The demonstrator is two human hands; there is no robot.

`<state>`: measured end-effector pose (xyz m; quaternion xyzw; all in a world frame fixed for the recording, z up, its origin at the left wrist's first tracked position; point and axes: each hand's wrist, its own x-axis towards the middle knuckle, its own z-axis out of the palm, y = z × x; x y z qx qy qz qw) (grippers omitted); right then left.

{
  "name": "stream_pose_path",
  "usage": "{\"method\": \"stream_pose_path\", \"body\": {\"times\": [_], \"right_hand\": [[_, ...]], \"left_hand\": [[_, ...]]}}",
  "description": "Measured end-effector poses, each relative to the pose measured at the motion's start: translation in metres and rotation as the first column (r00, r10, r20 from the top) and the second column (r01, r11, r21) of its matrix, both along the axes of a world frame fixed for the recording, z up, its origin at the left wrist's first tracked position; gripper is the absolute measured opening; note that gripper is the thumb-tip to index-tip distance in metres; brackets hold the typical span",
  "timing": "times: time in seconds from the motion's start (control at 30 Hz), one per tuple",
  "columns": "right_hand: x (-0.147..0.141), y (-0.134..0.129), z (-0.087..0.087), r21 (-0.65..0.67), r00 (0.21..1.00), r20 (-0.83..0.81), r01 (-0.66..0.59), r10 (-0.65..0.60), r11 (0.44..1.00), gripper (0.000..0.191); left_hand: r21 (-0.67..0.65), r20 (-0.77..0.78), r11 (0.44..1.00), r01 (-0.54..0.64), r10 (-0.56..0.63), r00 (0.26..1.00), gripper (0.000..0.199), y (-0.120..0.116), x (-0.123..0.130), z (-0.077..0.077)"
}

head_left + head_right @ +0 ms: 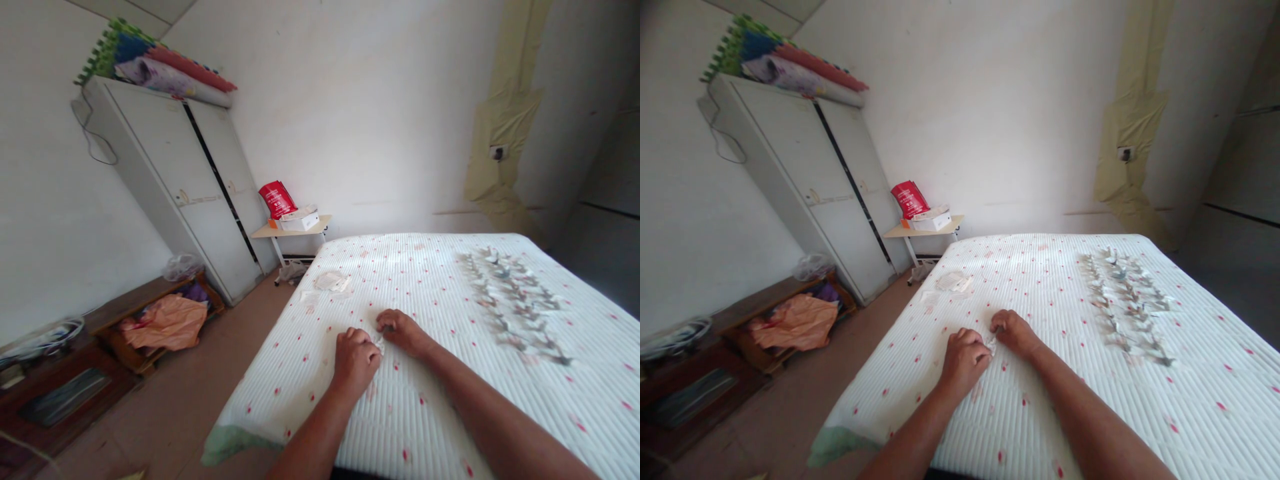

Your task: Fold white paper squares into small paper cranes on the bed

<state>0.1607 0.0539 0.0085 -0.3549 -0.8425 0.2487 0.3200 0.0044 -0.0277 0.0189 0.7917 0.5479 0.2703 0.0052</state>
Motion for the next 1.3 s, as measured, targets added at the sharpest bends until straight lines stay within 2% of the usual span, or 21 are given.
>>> {"method": "stream_pose_path", "body": {"times": [0.2,0.33,0.5,0.9,1.1,1.3], "right_hand": [[0.001,0.004,-0.008,-0.172,0.991,-0.115,0.046,-0.067,0.984,0.024],[-0.008,-0.001,-0.008,-0.079,0.991,0.026,0.134,-0.132,0.988,0.013],[-0.015,-0.003,-0.007,-0.006,0.974,0.151,0.174,-0.171,0.985,0.014],[-0.005,0.002,0.002,-0.035,0.969,0.128,0.218,-0.212,0.975,0.018],[-0.001,0.004,-0.001,-0.195,0.968,0.014,0.249,-0.251,0.949,0.010],[-0.009,-0.004,-0.004,-0.031,0.980,0.103,0.172,-0.168,0.985,0.014]], "left_hand": [[0.005,-0.023,1.000,0.002,-0.001,1.000,0.012,-0.001,0.000,-0.002],[-0.001,-0.025,1.000,-0.008,0.008,1.000,0.012,-0.001,0.000,-0.003],[-0.001,-0.033,1.000,-0.021,0.021,0.999,0.013,0.000,0.000,-0.002],[-0.017,-0.004,1.000,-0.024,0.023,1.000,0.011,0.000,-0.001,-0.003],[-0.014,-0.005,1.000,-0.025,0.025,1.000,0.011,-0.001,-0.001,-0.003],[-0.018,-0.001,0.999,-0.028,0.028,1.000,0.010,0.000,-0.001,-0.003]]}}
